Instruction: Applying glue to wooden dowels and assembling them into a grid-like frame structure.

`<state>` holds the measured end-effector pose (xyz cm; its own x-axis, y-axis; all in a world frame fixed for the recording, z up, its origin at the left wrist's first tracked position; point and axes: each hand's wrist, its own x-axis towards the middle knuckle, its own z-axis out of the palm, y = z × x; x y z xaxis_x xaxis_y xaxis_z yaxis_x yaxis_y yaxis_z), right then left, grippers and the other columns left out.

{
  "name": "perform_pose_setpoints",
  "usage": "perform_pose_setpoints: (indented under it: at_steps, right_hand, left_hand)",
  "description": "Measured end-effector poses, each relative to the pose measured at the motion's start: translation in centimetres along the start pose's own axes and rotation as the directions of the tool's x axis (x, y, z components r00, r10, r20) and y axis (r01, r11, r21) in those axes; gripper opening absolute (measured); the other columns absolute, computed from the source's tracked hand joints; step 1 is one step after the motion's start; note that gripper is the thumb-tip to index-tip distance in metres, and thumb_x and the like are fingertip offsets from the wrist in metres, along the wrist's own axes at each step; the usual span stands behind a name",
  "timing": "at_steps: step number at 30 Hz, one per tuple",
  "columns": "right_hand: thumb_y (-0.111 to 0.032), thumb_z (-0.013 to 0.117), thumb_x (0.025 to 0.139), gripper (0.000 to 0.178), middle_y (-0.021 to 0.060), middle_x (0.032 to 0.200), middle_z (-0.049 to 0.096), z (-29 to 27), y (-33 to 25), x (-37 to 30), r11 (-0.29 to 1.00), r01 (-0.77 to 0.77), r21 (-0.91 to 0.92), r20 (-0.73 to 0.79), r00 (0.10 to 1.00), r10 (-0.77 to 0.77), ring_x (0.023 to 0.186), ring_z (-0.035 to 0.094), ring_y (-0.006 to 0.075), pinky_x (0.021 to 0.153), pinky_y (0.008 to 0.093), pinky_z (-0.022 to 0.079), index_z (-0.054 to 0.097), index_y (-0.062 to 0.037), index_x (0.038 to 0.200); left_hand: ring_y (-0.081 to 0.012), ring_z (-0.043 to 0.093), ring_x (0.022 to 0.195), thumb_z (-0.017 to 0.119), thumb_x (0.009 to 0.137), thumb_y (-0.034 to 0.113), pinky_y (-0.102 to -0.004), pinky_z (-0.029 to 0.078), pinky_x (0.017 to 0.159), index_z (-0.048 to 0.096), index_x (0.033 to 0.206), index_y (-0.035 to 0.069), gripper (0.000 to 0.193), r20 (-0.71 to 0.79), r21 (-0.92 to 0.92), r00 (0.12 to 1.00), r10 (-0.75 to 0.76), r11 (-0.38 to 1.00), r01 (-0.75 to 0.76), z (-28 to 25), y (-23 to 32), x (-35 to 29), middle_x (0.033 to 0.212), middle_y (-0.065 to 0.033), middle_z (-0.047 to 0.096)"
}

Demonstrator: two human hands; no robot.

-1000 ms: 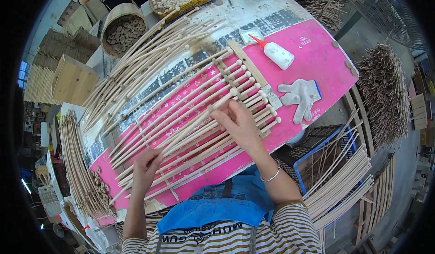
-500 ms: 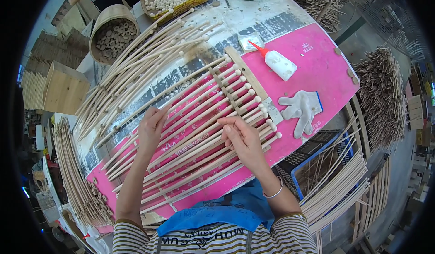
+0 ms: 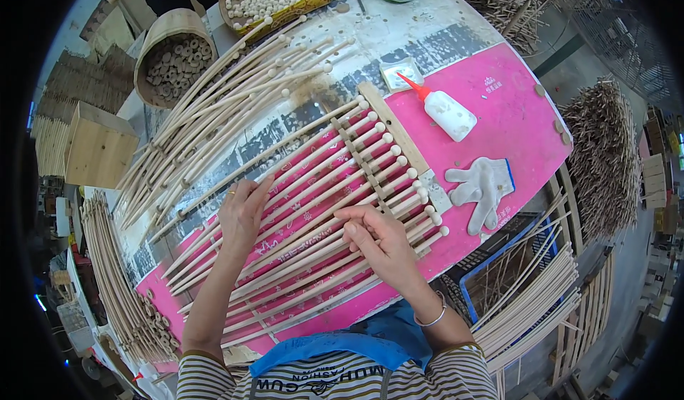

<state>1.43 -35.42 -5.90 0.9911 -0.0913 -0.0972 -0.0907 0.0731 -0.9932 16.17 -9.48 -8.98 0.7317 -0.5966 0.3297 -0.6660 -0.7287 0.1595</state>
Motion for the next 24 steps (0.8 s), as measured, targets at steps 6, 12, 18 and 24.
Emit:
perform_pose_setpoints:
  at_steps: [6, 12, 18, 24]
  right_hand:
    - [-0.015, 0.053, 0.108, 0.026, 0.0020, 0.085, 0.066, -0.3, 0.1, -0.2, 1.000, -0.002, -0.006, -0.006, 1.000, 0.002, 0.070, 0.061, 0.0054, 0.063, 0.0189, 0.049, 0.065, -0.0008, 0.126]
    - [-0.015, 0.055, 0.108, 0.026, 0.0012, 0.084, 0.066, 0.1, 0.2, -0.2, 0.999, 0.003, -0.033, 0.023, 1.000, -0.002, 0.072, 0.061, 0.0058, 0.063, 0.0210, 0.049, 0.066, -0.0001, 0.126]
    - [-0.013, 0.055, 0.107, 0.022, 0.0017, 0.083, 0.067, 0.4, 1.8, -1.5, 0.998, -0.049, -0.030, -0.018, 0.999, 0.048, 0.072, 0.060, 0.0056, 0.064, 0.0212, 0.050, 0.068, -0.0014, 0.119]
    - [-0.012, 0.055, 0.107, 0.025, 0.0016, 0.083, 0.067, 2.3, -0.9, -2.5, 0.996, 0.067, -0.054, 0.119, 0.991, -0.060, 0.072, 0.060, 0.0048, 0.064, 0.0199, 0.049, 0.067, 0.0010, 0.124]
  left_hand:
    - [-0.0257, 0.062, 0.097, 0.073, 0.087, 0.005, -0.0400, 0.049, 0.084, 0.070, 0.131, 0.013, 0.045, -0.048, -0.048, 0.996, -0.078, 0.996, 0.076, -1.5, -2.0, 0.9, 0.109, -0.0069, 0.065]
    - [-0.0293, 0.062, 0.106, 0.070, 0.087, 0.004, -0.0442, 0.046, 0.091, 0.068, 0.134, 0.014, 0.048, 0.010, 0.063, 0.989, -0.148, 0.987, 0.147, -1.1, -7.4, -0.9, 0.119, -0.0086, 0.065]
    - [-0.0314, 0.065, 0.097, 0.062, 0.088, 0.008, -0.0447, 0.053, 0.085, 0.074, 0.118, 0.015, 0.034, 0.022, 0.072, 0.986, -0.167, 0.984, 0.165, 2.3, -10.4, -2.6, 0.098, -0.0097, 0.066]
    - [-0.0313, 0.066, 0.090, 0.063, 0.088, 0.001, -0.0430, 0.054, 0.076, 0.075, 0.120, 0.015, 0.037, -0.159, -0.108, 0.960, -0.231, 0.970, 0.216, -5.6, -7.1, -3.3, 0.095, -0.0086, 0.065]
